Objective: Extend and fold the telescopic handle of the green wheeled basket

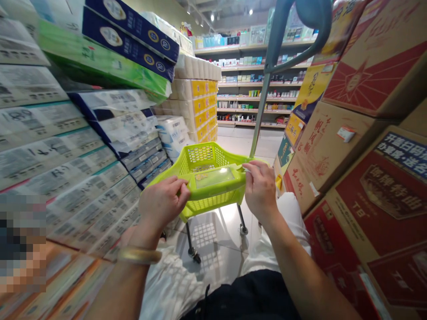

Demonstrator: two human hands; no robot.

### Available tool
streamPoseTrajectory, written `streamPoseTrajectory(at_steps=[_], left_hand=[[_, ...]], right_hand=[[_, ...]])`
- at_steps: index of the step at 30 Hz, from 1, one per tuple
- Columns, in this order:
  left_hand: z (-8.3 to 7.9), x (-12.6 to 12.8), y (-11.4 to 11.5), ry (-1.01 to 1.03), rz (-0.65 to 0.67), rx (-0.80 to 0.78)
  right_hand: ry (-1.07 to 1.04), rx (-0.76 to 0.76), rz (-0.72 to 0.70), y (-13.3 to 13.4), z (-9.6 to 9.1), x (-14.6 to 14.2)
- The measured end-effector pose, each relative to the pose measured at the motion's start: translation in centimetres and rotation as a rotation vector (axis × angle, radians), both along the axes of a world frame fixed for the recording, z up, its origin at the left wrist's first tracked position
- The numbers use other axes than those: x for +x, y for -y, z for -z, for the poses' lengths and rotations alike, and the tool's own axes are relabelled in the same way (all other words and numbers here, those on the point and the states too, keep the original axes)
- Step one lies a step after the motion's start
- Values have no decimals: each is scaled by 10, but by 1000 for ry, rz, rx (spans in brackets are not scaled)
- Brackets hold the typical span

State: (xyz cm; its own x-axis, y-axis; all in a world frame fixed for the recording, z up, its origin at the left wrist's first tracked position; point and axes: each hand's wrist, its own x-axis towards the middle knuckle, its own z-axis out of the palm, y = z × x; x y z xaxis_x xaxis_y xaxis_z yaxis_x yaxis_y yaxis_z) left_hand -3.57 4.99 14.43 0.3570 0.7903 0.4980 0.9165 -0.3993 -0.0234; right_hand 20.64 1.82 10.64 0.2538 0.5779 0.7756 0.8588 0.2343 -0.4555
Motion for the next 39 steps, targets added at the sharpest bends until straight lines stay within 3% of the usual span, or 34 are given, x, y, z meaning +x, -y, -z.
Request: streamPoseTrajectory(at_steps=[4, 10, 13, 17, 22, 26, 30, 32, 36, 39], left_hand=[[1, -4, -2, -2, 10, 26], [1, -8, -5, 0, 24, 31], [1, -7, -4, -4, 14, 31], [2, -10, -6, -8, 24, 40], [4, -27, -16, -3, 76, 31], [-5, -35, -19, -44, 65, 175], [-15, -15, -4, 69, -12, 265], [-16, 4, 5, 99, 88, 241], [-11, 43, 13, 51, 291, 120], [-7, 59, 10, 21, 286, 75]], right_hand=[[28, -17, -77, 2, -1, -10], [-40, -17, 13, -5, -4, 17], [-25, -20, 21, -1, -3, 6], [36, -17, -74, 5, -1, -17], [13, -12, -50, 1, -1, -1], [26, -4, -6, 3, -2, 1], [99, -8, -83, 11, -1, -27], [111, -5, -141, 13, -2, -35], [71, -17, -150, 8, -4, -22], [22, -27, -77, 3, -6, -8]])
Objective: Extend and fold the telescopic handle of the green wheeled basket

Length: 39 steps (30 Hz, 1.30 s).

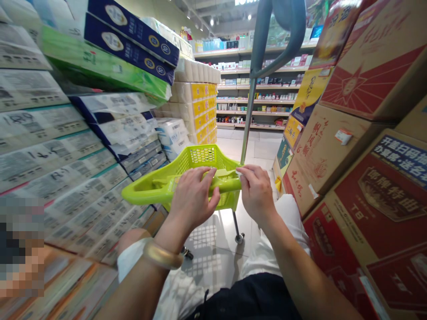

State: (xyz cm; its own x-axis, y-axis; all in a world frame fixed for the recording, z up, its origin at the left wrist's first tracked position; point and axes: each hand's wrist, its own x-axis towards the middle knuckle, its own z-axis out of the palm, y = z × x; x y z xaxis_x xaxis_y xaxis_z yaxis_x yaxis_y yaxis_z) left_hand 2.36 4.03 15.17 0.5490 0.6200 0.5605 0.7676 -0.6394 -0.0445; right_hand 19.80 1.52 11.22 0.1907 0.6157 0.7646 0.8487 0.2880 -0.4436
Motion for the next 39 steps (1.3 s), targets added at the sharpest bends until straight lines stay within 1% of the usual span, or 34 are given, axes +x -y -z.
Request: streamPoseTrajectory(at_steps=[3, 6, 8, 10, 14, 15, 17, 19, 22, 24, 29, 30, 32, 34, 36, 38, 39], left_hand=[[2, 6, -5, -32, -52, -26], [5, 6, -6, -51, -69, -26], [7, 5, -5, -53, -64, -10], [7, 2, -4, -51, -62, 4], [8, 1, -3, -43, -65, 22], [8, 1, -3, -40, -66, 25], [9, 2, -4, -34, -69, 32], [10, 2, -5, -30, -67, 39], [11, 0, -5, -30, -55, 48], [10, -2, -5, -34, -52, 51], [7, -3, -3, -36, -61, 41], [7, -2, -3, -35, -61, 38], [7, -1, -3, -29, -60, 35], [8, -1, -3, -19, -53, 32], [8, -3, -4, -7, -42, 27], [8, -4, -4, -4, -35, 22], [8, -5, -4, -8, -35, 22]], right_hand=[[6, -1, 41, -1, -1, -8], [73, 12, -33, 1, 0, -29], [99, 21, -94, 1, 0, -35], [83, 28, -95, 0, 1, -29], [-8, 24, 8, -4, 2, -4], [-25, 21, 28, -4, 2, -1], [-30, 25, 43, -2, 2, -6], [16, 32, -5, 1, 3, -20], [85, 36, -123, 4, 3, -35], [70, 40, -134, 3, 3, -31], [-58, 38, -15, -5, 2, 3], [-71, 38, 3, -5, 3, 5], [-68, 45, 12, -3, 3, -1], [-25, 46, -34, 2, 5, -15], [21, 41, -113, 6, 6, -27], [31, 39, -165, 7, 7, -29], [17, 42, -167, 6, 7, -26]])
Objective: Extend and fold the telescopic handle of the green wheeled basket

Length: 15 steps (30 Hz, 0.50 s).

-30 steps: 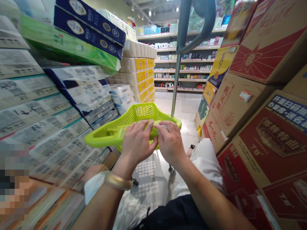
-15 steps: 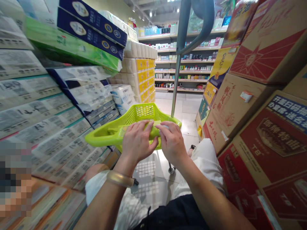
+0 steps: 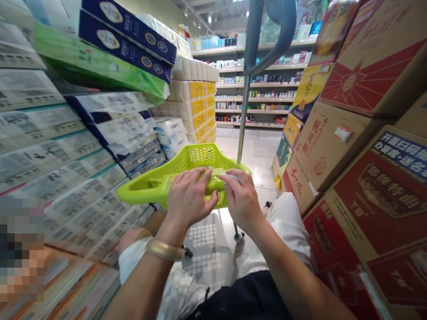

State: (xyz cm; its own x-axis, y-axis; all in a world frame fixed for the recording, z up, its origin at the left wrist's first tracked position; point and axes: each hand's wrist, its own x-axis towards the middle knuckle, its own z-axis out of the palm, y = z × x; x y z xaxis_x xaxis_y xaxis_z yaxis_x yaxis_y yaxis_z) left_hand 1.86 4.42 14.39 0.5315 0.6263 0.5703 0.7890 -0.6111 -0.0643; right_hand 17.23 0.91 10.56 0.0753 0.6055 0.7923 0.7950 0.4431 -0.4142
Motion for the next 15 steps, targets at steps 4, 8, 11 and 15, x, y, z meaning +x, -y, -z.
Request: streamPoseTrajectory(at_steps=[4, 8, 11, 15], left_hand=[[0, -1, 0, -19, -10, 2], [0, 0, 1, -16, -16, 7], [1, 0, 1, -12, -13, 14], [0, -1, 1, -16, -10, 14]], right_hand=[[-100, -2, 74, -8, -1, 24], [-106, 2, 128, -6, -1, 18], [-26, 17, 64, 0, 2, -3], [-12, 26, 5, 0, 4, -2]])
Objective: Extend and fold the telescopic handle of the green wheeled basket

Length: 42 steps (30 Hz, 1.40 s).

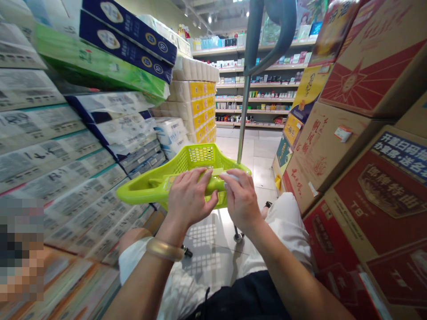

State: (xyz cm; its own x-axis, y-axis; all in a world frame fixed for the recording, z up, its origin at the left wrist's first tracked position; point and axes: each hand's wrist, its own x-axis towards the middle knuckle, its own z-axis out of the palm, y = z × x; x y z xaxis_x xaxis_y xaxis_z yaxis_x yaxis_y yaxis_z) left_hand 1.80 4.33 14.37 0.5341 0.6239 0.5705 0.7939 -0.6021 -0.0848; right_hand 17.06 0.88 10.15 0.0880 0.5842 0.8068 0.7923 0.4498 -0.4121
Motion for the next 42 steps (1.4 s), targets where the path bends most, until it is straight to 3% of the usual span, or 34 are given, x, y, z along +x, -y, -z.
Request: streamPoseTrajectory(at_steps=[5, 8, 13, 20, 23, 27, 35, 38, 42], left_hand=[[0, 1, 0, 2, -4, -9], [0, 2, 0, 19, 3, -18], [1, 0, 0, 12, 10, -4], [0, 1, 0, 3, 4, -12], [1, 2, 0, 3, -2, -9], [1, 0, 0, 5, 8, -6], [0, 0, 0, -1, 3, -7], [0, 2, 0, -6, -2, -3], [1, 2, 0, -7, 5, 6]], right_hand=[[-120, -10, 123, -7, -1, 28], [-102, -15, 127, -5, -2, 17], [10, -10, 7, -1, -1, -4], [-143, -14, 123, -11, -2, 29], [-118, -6, 119, -7, -2, 16], [-9, -1, 9, 0, 1, -4], [-172, -9, 93, -13, -1, 33], [-134, -5, 114, -10, -1, 18], [9, 0, 8, -3, 0, -6]])
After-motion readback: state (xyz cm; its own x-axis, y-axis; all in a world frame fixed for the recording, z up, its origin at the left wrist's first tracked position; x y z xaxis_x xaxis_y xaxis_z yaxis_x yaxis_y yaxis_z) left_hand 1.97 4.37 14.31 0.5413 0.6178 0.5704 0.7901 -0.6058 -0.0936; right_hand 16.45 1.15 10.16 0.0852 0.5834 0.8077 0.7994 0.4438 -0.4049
